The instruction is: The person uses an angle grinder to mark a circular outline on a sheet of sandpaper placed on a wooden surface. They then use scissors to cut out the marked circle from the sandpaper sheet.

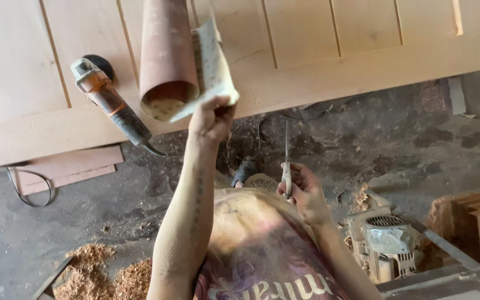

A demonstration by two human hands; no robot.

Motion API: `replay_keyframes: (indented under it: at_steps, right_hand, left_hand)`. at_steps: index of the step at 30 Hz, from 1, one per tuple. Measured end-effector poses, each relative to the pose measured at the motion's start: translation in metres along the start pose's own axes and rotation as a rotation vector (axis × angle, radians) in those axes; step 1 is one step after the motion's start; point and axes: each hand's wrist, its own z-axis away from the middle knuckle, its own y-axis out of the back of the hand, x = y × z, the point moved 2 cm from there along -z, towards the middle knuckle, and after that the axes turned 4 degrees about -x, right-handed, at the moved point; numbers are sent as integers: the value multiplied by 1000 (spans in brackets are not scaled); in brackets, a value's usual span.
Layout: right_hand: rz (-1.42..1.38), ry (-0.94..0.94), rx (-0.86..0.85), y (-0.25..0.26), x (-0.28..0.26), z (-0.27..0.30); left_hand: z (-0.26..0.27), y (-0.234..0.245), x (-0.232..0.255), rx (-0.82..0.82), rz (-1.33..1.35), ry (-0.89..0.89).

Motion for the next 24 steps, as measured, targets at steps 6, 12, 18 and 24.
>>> replay_keyframes:
  at_steps: [6, 12, 18, 24]
  right_hand:
    - [172, 59, -33, -15, -4, -16]
    - [206, 33, -96, -29, -8, -19]
    - [30, -164, 50, -39, -13, -22]
    - [-59, -221, 33, -49, -25, -29]
  left_hand:
    - [27, 32, -35, -104, -185, -115]
    - [60, 11, -38, -143, -263, -200]
    - [74, 4, -35, -106, -177, -73]
    - [54, 33, -48, -37, 176, 46]
